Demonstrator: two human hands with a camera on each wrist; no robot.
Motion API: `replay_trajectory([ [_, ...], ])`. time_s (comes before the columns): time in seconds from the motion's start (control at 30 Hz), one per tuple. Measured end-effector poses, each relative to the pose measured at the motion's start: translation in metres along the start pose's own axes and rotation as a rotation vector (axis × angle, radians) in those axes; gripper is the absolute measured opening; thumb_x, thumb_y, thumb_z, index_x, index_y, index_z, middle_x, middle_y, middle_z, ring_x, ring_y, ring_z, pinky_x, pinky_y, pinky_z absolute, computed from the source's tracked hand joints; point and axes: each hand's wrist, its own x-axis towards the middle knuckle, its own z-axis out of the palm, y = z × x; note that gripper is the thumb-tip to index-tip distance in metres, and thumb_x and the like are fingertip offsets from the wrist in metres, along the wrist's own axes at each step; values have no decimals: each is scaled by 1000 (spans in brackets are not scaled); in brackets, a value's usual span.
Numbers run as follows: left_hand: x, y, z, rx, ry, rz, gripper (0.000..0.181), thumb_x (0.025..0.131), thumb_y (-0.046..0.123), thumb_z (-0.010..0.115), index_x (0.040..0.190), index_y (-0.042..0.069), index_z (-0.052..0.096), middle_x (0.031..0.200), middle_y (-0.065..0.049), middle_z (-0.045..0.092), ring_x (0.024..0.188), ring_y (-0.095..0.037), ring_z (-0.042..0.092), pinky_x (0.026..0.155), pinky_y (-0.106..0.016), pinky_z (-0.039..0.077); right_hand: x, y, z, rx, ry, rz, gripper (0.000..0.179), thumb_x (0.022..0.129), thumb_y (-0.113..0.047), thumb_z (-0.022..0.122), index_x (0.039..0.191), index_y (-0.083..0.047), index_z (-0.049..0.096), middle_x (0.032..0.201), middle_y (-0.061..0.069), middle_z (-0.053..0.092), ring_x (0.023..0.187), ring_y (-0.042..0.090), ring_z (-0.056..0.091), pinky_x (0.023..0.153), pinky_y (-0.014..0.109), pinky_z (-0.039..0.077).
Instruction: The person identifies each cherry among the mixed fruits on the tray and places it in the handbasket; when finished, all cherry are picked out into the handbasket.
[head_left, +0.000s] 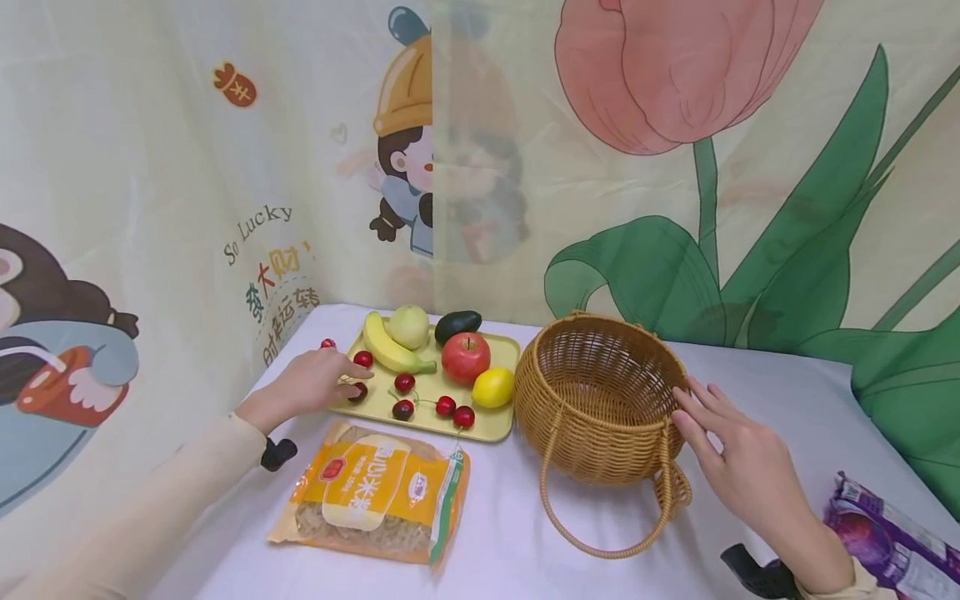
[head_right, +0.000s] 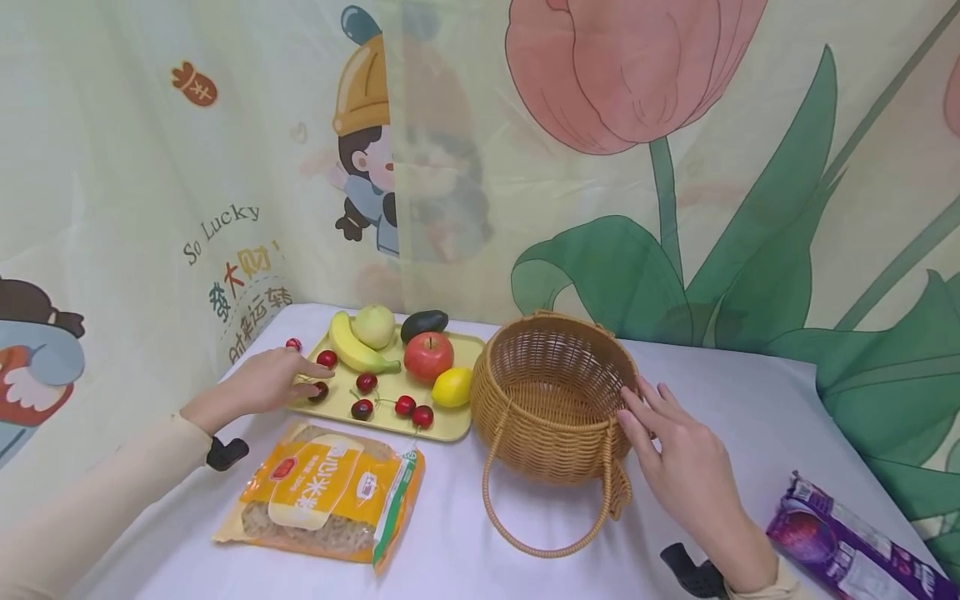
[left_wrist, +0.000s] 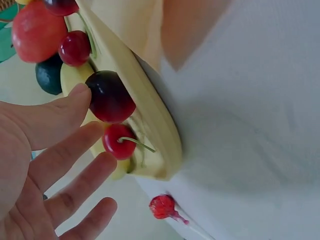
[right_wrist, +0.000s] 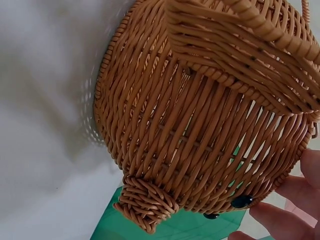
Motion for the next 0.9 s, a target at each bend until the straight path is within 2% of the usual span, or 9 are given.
replay_trajectory([
  [0.23, 1, -4, 0, -43, -65, -19, 33, 88, 16, 79, 120, 10, 77, 117, -11, 77, 104, -26, 69, 91, -49, 56, 1, 0, 1, 1, 25, -14, 38, 100, -24, 67, 134, -5, 68, 141, 22, 60, 124, 53, 59, 89, 73, 47],
  [0.4, 1, -5, 2, -48, -64, -11, 33, 87, 16, 80, 120, 11, 78, 116, -10, 78, 107, -27, 70, 94, -50, 55, 0, 1, 1, 0, 23, -10, 38, 100, -24, 66, 133, -5, 68, 142, 22, 60, 124, 54, 59, 89, 74, 46],
  [0.73, 5, -6, 3, -46, -55, -7, 31, 86, 16, 81, 117, 11, 79, 113, -7, 79, 97, -20, 67, 88, -45, 55, -2, 2, 1, -1, 20, -7, 38, 101, -24, 65, 134, -5, 67, 143, 22, 59, 123, 53, 60, 89, 73, 47],
  [0.9, 3, -7, 2, -45, -54, 2, 31, 86, 16, 81, 116, 11, 79, 111, -7, 79, 101, -23, 69, 90, -48, 56, -1, 1, 1, -2, 17, -8, 39, 101, -25, 65, 135, -6, 67, 144, 21, 59, 122, 53, 60, 88, 71, 48],
])
